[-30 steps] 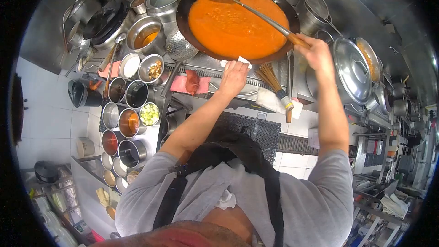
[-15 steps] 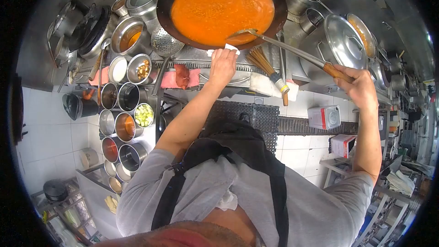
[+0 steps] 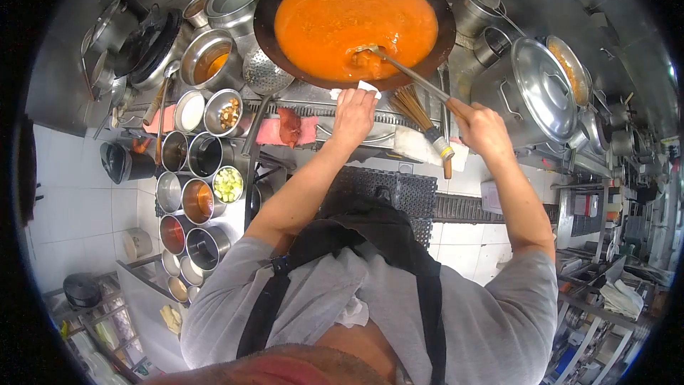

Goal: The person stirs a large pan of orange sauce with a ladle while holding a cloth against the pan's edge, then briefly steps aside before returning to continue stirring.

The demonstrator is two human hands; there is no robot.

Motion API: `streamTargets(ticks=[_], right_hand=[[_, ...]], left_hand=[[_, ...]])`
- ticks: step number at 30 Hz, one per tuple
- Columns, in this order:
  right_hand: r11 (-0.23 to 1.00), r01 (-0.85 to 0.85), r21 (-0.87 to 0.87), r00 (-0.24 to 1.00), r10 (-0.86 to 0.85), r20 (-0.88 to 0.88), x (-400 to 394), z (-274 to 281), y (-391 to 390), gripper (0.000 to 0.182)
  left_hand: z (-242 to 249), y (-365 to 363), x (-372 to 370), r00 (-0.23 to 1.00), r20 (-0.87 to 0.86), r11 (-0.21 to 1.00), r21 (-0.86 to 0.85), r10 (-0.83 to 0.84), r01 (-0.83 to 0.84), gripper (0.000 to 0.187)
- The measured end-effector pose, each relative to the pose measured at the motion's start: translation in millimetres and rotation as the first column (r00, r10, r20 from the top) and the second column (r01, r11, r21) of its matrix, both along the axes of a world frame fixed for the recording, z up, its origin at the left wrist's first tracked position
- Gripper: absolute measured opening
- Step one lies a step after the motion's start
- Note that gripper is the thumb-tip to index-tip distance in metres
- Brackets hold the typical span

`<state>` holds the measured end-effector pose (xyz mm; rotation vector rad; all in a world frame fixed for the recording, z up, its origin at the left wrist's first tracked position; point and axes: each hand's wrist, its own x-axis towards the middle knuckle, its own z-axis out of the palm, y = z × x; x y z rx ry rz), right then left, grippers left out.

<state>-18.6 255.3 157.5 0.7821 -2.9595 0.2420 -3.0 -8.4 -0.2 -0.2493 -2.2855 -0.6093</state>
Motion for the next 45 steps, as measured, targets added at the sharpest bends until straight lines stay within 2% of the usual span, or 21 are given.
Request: streamTargets(ticks=[4,6,10,12,14,16,17,20,24,27,29,35,38,43,45], right_hand=[[0.998,-0.048,-0.030,0.999,0.048,0.004,-29,-32,-26,0.038],[0.998,-0.061,-0.028,0.998,0.061,-0.011,-45,-50,-41,0.038],[0.999,-0.022,-0.032,1.000,0.021,-0.013,-78,-65,-81,0.035],[0.998,0.022,-0.061,1.000,-0.021,0.003,-98,-72,-99,0.035],[0.999,0.049,-0.010,0.998,-0.048,0.051,-118,-69,-114,0.036],[0.984,0.168,0.053,0.979,-0.173,0.109,-132,-58,-128,0.038],[0.975,0.202,0.091,0.970,-0.212,0.122,-156,-74,-123,0.040],[0.971,0.233,0.059,0.965,-0.239,0.112,-157,-46,-123,0.039],[0.966,0.259,0.015,0.965,-0.259,0.039,-186,-57,-80,0.036],[0.969,0.238,-0.065,0.971,-0.237,0.021,-155,-20,-57,0.035],[0.963,0.237,-0.125,0.970,-0.242,-0.021,-161,-24,-24,0.035],[0.948,0.297,-0.118,0.955,-0.297,0.014,-101,43,33,0.038],[0.949,0.281,-0.144,0.960,-0.279,0.034,-77,60,60,0.039],[0.936,0.343,-0.075,0.939,-0.341,0.038,-13,93,43,0.034],[0.958,0.278,-0.075,0.960,-0.276,0.034,-8,84,51,0.035]], left_hand=[[-2,0,0,1.000,-0.006,1.000,0.014,-0.006,0.006,0.017],[-2,-1,0,0.999,0.043,0.999,0.031,-0.023,0.022,0.018],[0,-1,0,0.999,0.041,1.000,0.026,-0.011,0.010,0.018],[1,-1,1,1.000,0.002,0.999,0.025,-0.022,0.022,0.014],[3,-1,3,1.000,0.011,0.999,0.030,-0.022,0.022,0.014],[3,-2,2,0.999,0.019,0.999,0.033,-0.026,0.025,0.014],[2,-2,1,1.000,0.007,0.999,0.027,-0.021,0.021,0.014],[0,-2,1,1.000,0.009,0.999,0.025,-0.030,0.029,0.015],[0,-1,1,0.999,0.019,0.999,0.017,-0.031,0.031,0.017],[-1,-1,0,0.998,0.041,0.999,0.021,-0.038,0.038,0.018],[-1,-1,0,0.998,0.048,0.999,0.022,-0.043,0.042,0.018],[-2,0,-1,0.999,0.037,0.999,0.028,-0.017,0.016,0.019],[1,1,1,0.998,0.067,0.999,0.027,-0.018,0.017,0.019],[0,1,0,0.997,0.076,1.000,0.026,-0.007,0.006,0.019],[0,1,0,0.996,0.085,1.000,0.021,-0.005,0.003,0.019]])
